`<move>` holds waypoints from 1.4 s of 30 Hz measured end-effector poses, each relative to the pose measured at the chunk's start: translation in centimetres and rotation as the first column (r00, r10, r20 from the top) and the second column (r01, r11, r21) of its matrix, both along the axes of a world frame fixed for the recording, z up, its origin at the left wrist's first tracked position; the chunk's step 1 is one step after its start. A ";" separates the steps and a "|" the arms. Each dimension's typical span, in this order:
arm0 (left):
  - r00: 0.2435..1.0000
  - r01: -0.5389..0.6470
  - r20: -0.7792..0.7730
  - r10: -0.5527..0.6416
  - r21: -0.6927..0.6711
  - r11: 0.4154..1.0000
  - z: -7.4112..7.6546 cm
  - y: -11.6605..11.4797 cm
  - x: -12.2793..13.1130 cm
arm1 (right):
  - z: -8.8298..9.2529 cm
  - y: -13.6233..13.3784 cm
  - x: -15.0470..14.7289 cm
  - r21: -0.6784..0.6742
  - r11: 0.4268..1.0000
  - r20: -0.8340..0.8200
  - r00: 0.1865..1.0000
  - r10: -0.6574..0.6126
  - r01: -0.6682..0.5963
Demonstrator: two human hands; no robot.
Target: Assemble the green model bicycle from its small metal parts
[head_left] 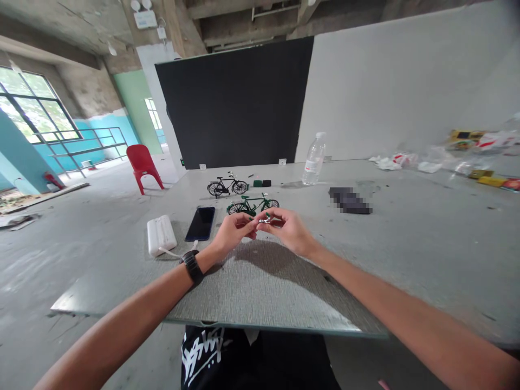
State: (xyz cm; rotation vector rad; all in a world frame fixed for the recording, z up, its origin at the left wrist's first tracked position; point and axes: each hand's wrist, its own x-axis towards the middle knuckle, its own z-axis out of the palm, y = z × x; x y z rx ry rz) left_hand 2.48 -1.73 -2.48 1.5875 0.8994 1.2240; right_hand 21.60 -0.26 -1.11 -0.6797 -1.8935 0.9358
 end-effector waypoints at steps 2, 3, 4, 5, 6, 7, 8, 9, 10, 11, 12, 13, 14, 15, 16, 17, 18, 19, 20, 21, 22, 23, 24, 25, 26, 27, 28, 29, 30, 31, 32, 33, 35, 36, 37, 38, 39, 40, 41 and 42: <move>1.000 0.013 -0.010 -0.012 0.005 1.000 0.0 -0.1 0.2 | -0.1 0.1 0.0 -0.010 1.000 -0.030 1.000 0.006 -0.006; 1.000 0.019 -0.011 -0.019 0.006 1.000 0.0 -0.1 0.3 | 0.0 0.2 0.0 -0.009 1.000 -0.047 0.999 -0.001 0.000; 1.000 0.024 -0.006 -0.024 0.004 1.000 0.0 -0.1 0.3 | 0.1 0.4 0.1 -0.004 1.000 -0.066 0.998 -0.014 0.014; 1.000 0.024 0.002 -0.024 0.003 1.000 0.0 -0.1 0.4 | 0.4 0.6 0.3 0.005 0.999 -0.089 0.995 -0.035 0.035; 1.000 0.015 0.009 -0.016 0.008 1.000 0.1 -0.1 0.4 | 0.7 0.8 0.4 0.022 0.998 -0.110 0.992 -0.060 0.063; 1.000 -0.005 0.013 0.005 0.020 1.000 0.1 0.0 0.4 | 1.0 1.2 0.7 0.047 0.994 -0.124 0.988 -0.090 0.096; 0.999 -0.036 0.014 0.036 0.041 0.998 0.3 0.1 0.3 | 1.5 1.6 0.9 0.083 0.988 -0.126 0.984 -0.123 0.134; 0.997 -0.080 0.016 0.079 0.071 0.994 0.4 0.2 0.1 | 2.0 2.0 1.2 0.128 0.977 -0.108 0.981 -0.159 0.173; 0.991 -0.135 0.025 0.133 0.106 0.985 0.7 0.4 -0.1 | 2.5 2.5 1.5 0.181 0.960 -0.078 0.976 -0.205 0.216; 0.979 -0.201 0.039 0.198 0.147 0.968 0.9 0.6 -0.5 | 3.0 3.0 1.7 0.236 0.937 -0.040 0.966 -0.254 0.256; 0.962 -0.274 0.055 0.268 0.194 0.942 1.2 0.7 -0.8 | 3.4 3.6 2.0 0.292 0.910 0.000 0.951 -0.308 0.294; 0.938 -0.344 0.061 0.340 0.253 0.904 1.5 0.9 -1.2 | 3.8 4.1 2.1 0.349 0.879 0.034 0.933 -0.359 0.325; 0.910 -0.405 0.048 0.413 0.327 0.854 1.7 1.1 -1.7 | 4.1 4.7 2.3 0.401 0.848 0.064 0.913 -0.403 0.346; 0.878 -0.439 0.009 0.478 0.412 0.799 1.9 1.3 -2.1 | 4.3 5.3 2.3 0.447 0.821 0.090 0.895 -0.436 0.355; 0.844 -0.444 -0.052 0.534 0.490 0.750 2.0 1.6 -2.6 | 4.4 5.9 2.3 0.487 0.801 0.115 0.884 -0.454 0.348; 0.805 -0.436 -0.116 0.582 0.549 0.713 2.1 1.9 -3.0 | 4.3 6.4 2.2 0.520 0.787 0.139 0.876 -0.462 0.332; 0.770 -0.417 -0.177 0.614 0.589 0.692 2.0 2.2 -3.4 | 4.2 6.9 2.1 0.547 0.779 0.161 0.874 -0.458 0.307; 0.742 -0.391 -0.232 0.629 0.612 0.687 1.9 2.5 -3.7 | 4.0 7.3 2.0 0.564 0.777 0.182 0.876 -0.447 0.280; 0.723 -0.361 -0.282 0.631 0.624 0.693 1.7 2.9 -3.9 | 3.8 7.7 1.8 0.573 0.778 0.197 0.878 -0.437 0.258; 0.711 -0.333 -0.322 0.625 0.629 0.702 1.4 3.2 -4.1 | 3.6 7.9 1.7 0.577 0.781 0.209 0.880 -0.426 0.241; 0.704 -0.308 -0.355 0.615 0.628 0.715 1.2 3.4 -4.2 | 3.4 8.1 1.5 0.578 0.783 0.216 0.883 -0.418 0.229; 0.702 -0.290 -0.377 0.604 0.623 0.726 0.9 3.7 -4.3 | 3.2 8.2 1.4 0.579 0.785 0.220 0.885 -0.411 0.221; 0.703 -0.279 -0.391 0.594 0.616 0.736 0.7 3.9 -4.3 | 3.0 8.3 1.3 0.584 0.783 0.219 0.887 -0.408 0.216; 0.707 -0.274 -0.399 0.584 0.606 0.747 0.5 4.0 -4.3 | 2.9 8.3 1.1 0.590 0.778 0.214 0.888 -0.407 0.214; 0.714 -0.272 -0.402 0.574 0.596 0.756 0.4 4.1 -4.2 | 2.8 8.3 1.1 0.596 0.774 0.208 0.890 -0.405 0.213; 0.721 -0.272 -0.402 0.565 0.586 0.764 0.3 4.2 -4.2 | 2.7 8.3 1.0 0.600 0.771 0.201 0.892 -0.404 0.214; 0.726 -0.273 -0.400 0.559 0.578 0.769 0.2 4.2 -4.1 | 2.7 8.4 0.9 0.603 0.768 0.194 0.894 -0.404 0.216; 0.731 -0.274 -0.398 0.554 0.573 0.772 0.2 4.2 -4.0 | 2.6 8.4 0.9 0.605 0.766 0.191 0.895 -0.403 0.216; 0.736 -0.274 -0.395 0.551 0.570 0.775 0.2 4.2 -4.0 | 2.6 8.4 0.8 0.607 0.766 0.189 0.897 -0.399 0.212; 0.740 -0.275 -0.391 0.548 0.568 0.776 0.3 4.2 -3.9 | 2.5 8.5 0.7 0.608 0.767 0.191 0.899 -0.394 0.206; 0.743 -0.277 -0.386 0.546 0.566 0.776 0.3 4.2 -3.9 | 2.5 8.5 0.7 0.609 0.767 0.193 0.901 -0.390 0.202; 0.747 -0.281 -0.380 0.545 0.562 0.778 0.4 4.2 -3.9 | 2.4 8.6 0.6 0.608 0.768 0.194 0.901 -0.388 0.200; 0.756 -0.288 -0.372 0.539 0.551 0.783 0.4 4.2 -3.8 | 2.3 8.7 0.6 0.605 0.771 0.199 0.900 -0.387 0.198; 0.758 -0.290 -0.368 0.538 0.548 0.785 0.4 4.2 -3.8 | 2.3 8.7 0.6 0.606 0.770 0.203 0.898 -0.391 0.198; 0.761 -0.291 -0.366 0.536 0.547 0.785 0.5 4.2 -3.8 | 2.3 8.7 0.6 0.610 0.767 0.207 0.894 -0.396 0.198; 0.762 -0.288 -0.366 0.535 0.548 0.786 0.5 4.2 -3.8 | 2.3 8.7 0.6 0.615 0.763 0.212 0.891 -0.401 0.197; 0.763 -0.286 -0.365 0.534 0.550 0.785 0.5 4.2 -3.8 | 2.3 8.6 0.6 0.621 0.759 0.216 0.889 -0.404 0.195; 0.763 -0.285 -0.365 0.534 0.551 0.784 0.5 4.2 -3.8 | 2.3 8.6 0.7 0.627 0.755 0.219 0.888 -0.405 0.190; 0.763 -0.284 -0.365 0.533 0.552 0.784 0.5 4.2 -3.8 | 2.3 8.6 0.7 0.633 0.752 0.223 0.888 -0.403 0.183; 0.765 -0.284 -0.364 0.532 0.551 0.785 0.5 4.2 -3.8 | 2.4 8.6 0.8 0.638 0.751 0.229 0.888 -0.399 0.173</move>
